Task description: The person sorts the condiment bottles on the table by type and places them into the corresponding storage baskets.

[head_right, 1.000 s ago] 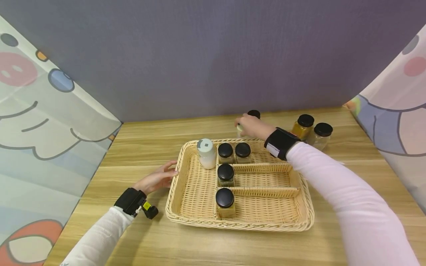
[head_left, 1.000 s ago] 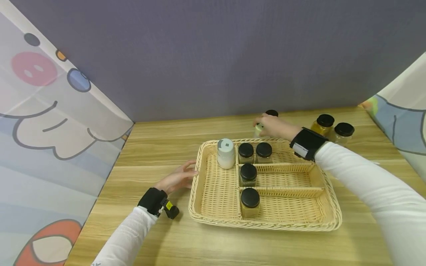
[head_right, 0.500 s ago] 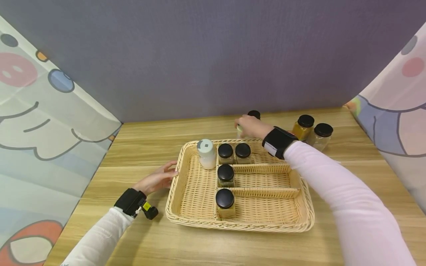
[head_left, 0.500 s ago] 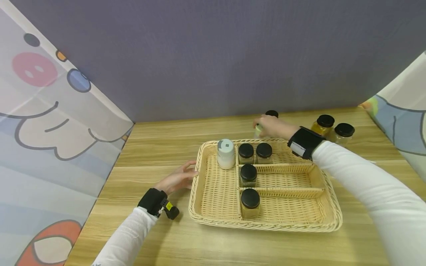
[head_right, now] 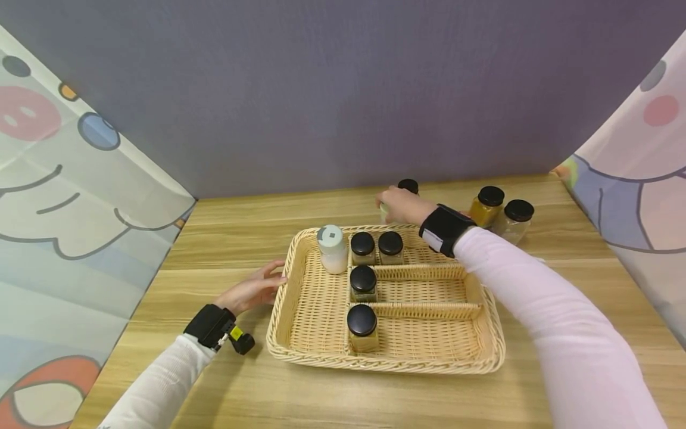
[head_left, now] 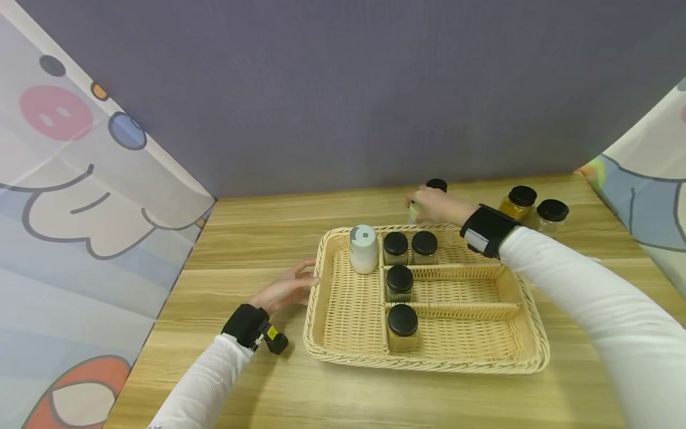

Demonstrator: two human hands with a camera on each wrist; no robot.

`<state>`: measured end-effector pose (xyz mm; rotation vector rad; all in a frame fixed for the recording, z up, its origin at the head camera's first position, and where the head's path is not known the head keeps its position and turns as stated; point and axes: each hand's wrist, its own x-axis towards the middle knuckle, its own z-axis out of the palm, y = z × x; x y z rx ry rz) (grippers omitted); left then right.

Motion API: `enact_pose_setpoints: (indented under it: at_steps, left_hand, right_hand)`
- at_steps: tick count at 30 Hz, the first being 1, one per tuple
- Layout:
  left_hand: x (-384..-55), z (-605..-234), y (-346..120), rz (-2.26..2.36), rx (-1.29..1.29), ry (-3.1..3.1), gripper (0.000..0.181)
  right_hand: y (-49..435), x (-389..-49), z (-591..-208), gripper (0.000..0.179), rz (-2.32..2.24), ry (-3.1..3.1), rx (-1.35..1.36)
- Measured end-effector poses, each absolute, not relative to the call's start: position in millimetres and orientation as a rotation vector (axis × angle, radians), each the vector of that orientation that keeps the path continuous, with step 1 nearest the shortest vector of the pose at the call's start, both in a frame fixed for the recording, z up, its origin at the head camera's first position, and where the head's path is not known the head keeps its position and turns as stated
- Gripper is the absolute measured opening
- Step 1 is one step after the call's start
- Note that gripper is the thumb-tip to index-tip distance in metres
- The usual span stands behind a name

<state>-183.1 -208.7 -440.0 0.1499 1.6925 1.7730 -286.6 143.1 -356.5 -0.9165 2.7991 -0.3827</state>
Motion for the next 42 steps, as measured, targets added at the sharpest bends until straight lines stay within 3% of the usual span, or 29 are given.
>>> enact_pose_setpoints:
  at_steps: [12, 42]
  left_hand:
    - [-185.3, -440.7, -207.4, 1.765, 0.172, 1.713, 0.049]
    - [-189.5, -443.3, -206.6, 1.761, 0.178, 1.716, 0.048]
  right_hand:
    - [141.6, -289.8, -342.7, 0.037, -0.392, 2.843, -0.999]
    - [141.0, -300.8, -285.9, 0.037, -0.325, 2.791, -0.919]
